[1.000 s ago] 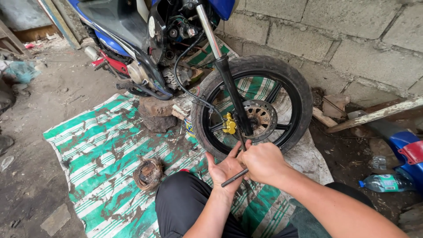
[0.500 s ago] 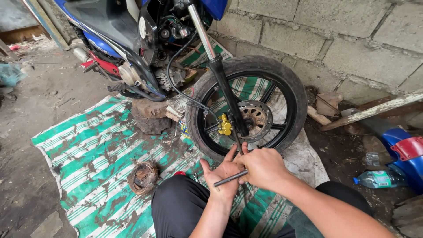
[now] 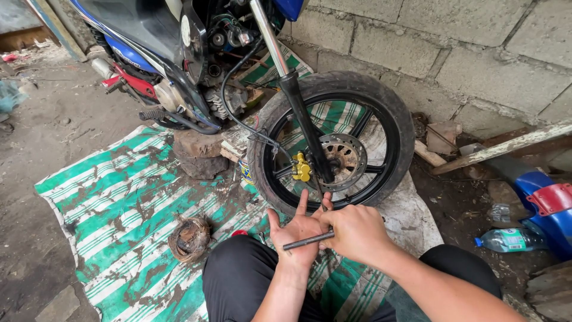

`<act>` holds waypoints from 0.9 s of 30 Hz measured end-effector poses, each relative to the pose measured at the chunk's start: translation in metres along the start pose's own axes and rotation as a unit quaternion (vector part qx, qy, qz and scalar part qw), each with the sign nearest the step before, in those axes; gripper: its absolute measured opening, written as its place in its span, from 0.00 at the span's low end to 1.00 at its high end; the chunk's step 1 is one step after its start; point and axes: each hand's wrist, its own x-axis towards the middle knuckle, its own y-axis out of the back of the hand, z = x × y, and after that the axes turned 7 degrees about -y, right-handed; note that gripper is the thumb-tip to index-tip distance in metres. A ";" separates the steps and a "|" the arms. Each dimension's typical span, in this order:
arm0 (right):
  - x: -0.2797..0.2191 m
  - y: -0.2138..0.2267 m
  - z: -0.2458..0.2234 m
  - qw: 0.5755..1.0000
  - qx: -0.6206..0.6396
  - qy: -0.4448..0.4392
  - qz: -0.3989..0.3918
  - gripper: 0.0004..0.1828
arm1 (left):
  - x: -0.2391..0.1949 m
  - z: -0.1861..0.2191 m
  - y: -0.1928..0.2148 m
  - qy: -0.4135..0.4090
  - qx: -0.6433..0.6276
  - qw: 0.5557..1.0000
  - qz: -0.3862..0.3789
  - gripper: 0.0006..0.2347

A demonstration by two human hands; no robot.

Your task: The person works on the front wheel of a motorcycle, using a wrench to tighten bolts on the brake caliper. They then use a T-handle tool to adjust the brake cable tension and finally use pliers to secure the cable housing.

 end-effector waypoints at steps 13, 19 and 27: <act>-0.005 0.009 -0.004 0.997 0.069 -0.040 -0.023 0.18 | 0.008 0.005 -0.019 -0.008 0.041 0.995 0.089 0.40; -0.001 0.055 0.019 0.974 -0.090 0.155 -0.141 0.46 | -0.009 -0.004 -0.030 -0.016 0.051 0.993 0.103 0.53; -0.001 0.057 0.015 0.955 0.087 0.198 -0.202 0.15 | -0.017 -0.014 -0.028 -0.025 0.003 0.995 0.092 0.45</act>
